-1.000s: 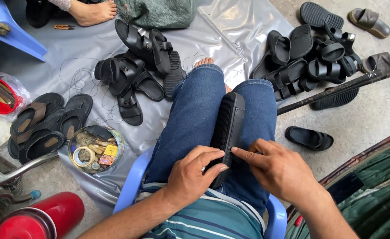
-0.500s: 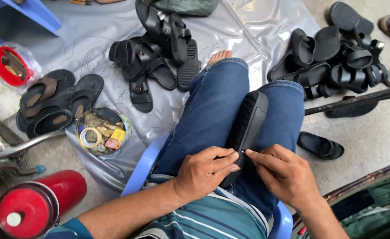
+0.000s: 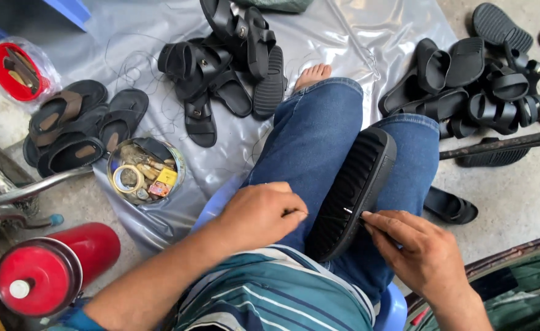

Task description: Hand-sewing a shoe sole to the upper part of a sandal using a needle and thread.

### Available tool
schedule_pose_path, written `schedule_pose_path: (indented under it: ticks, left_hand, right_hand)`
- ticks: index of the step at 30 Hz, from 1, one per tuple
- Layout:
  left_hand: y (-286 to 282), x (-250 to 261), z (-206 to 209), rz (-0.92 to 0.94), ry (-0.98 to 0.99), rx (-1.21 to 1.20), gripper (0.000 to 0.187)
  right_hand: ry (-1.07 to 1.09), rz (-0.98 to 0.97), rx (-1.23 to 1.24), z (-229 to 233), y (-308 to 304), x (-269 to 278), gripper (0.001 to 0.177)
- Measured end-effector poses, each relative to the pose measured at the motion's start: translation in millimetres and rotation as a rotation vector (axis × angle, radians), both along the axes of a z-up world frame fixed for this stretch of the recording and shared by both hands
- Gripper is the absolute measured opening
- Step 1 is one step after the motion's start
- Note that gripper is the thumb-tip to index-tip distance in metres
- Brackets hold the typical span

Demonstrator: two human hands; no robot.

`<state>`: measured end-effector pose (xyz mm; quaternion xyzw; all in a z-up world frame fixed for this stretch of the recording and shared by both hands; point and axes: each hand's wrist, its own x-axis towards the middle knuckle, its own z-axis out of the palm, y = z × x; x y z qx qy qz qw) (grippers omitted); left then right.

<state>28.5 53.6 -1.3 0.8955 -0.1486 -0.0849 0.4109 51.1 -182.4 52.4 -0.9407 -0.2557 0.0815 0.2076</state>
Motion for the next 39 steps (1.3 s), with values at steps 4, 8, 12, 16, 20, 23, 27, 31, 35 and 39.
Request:
schedule_pose_path:
  ticks: [4, 8, 12, 16, 20, 23, 27, 31, 35, 39]
  left_hand:
    - [-5.9, 9.7, 17.8, -0.045, 0.633, -0.797, 0.012]
    - [-29.0, 12.3, 24.4, -0.048, 0.597, -0.731, 0.012]
    - [-32.6, 21.4, 22.0, -0.036, 0.068, -0.073, 0.024]
    - [-36.0, 26.0, 31.2, -0.268, 0.121, 0.006, 0.043]
    - [-32.1, 30.2, 31.7, -0.353, 0.074, 0.144, 0.048]
    - [-21.2, 25.3, 30.1, -0.251, -0.035, 0.032, 0.031]
    - [-40.5, 20.0, 34.1, -0.225, -0.053, -0.030, 0.041]
    - [-52.1, 14.0, 30.3, -0.082, -0.108, -0.165, 0.018]
    - [-49.5, 15.1, 28.7, -0.009, 0.176, -0.246, 0.013]
    - [-48.1, 11.9, 25.3, 0.127, 0.341, -0.278, 0.011]
  right_hand:
    - [0.104, -0.024, 0.025, -0.2, 1.8, 3.0, 0.022]
    - [0.109, -0.006, 0.025, 4.4, 4.7, 5.6, 0.021]
    - [0.089, 0.017, 0.026, 2.9, 4.0, 5.3, 0.021]
    - [0.089, 0.068, 0.025, 2.8, -3.3, 3.4, 0.027]
    - [0.263, 0.136, -0.223, -4.1, -26.6, 8.3, 0.044]
    - [0.443, -0.197, -0.483, 19.7, -46.0, 12.9, 0.058]
    - [0.454, -0.189, -0.314, 22.2, -41.4, 5.5, 0.060]
    - [0.440, -0.136, -0.121, 24.8, -38.9, 5.2, 0.050]
    - [0.485, -0.350, 0.275, -4.5, -22.3, -1.4, 0.048]
    - [0.467, -0.431, 0.466, -13.5, -3.5, -5.5, 0.013]
